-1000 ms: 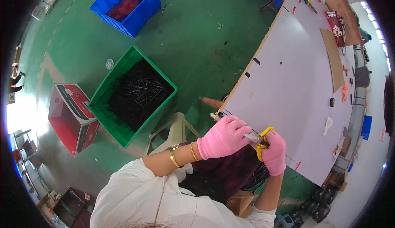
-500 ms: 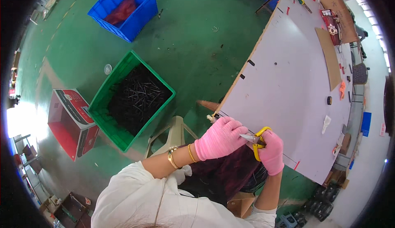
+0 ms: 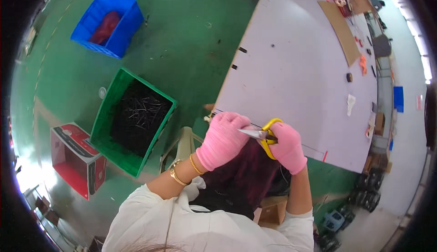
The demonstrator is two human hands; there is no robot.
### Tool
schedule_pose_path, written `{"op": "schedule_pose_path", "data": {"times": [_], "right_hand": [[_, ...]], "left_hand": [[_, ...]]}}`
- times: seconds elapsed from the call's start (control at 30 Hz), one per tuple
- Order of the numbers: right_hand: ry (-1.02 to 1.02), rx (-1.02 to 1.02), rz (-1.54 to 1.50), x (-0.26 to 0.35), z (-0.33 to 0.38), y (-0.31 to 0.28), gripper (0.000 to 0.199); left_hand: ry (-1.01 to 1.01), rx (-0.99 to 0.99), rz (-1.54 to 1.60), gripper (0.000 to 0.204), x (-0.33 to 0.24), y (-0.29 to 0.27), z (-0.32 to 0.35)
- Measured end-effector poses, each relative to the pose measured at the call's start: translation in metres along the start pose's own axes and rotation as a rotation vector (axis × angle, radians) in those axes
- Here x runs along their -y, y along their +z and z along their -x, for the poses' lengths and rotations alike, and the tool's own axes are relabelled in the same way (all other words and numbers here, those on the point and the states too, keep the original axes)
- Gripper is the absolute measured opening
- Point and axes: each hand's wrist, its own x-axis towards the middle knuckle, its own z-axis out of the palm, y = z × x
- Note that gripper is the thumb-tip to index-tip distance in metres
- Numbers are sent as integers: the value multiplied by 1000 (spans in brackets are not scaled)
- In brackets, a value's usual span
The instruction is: Cutting black electrical cables to specific lengths using yellow scissors at a workbench in a factory environment.
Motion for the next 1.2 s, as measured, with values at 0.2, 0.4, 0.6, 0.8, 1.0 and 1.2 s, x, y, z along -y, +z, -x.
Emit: {"op": "schedule_pose_path", "data": {"times": [0.2,0.4,0.6,0.8,1.0,1.2], "right_hand": [[212,93,-127,-2,8,-14,25],[419,54,-265,-10,17,-29,29],[387,-52,-207,-18,22,-8,32],[374,-13,-132,-8,19,-12,35],[353,13,-15,-7,14,-10,30],[433,158,102,-5,5,-18,31]], "left_hand": [[-2,41,-36,22,-9,-10,-10],[-27,20,-53,15,-11,-10,-11],[-23,10,-24,20,-12,-9,-12],[-19,12,-30,22,-13,-10,-12],[-3,-9,-3,23,-13,-10,-13],[-20,11,-33,23,-17,-12,-16]]}}
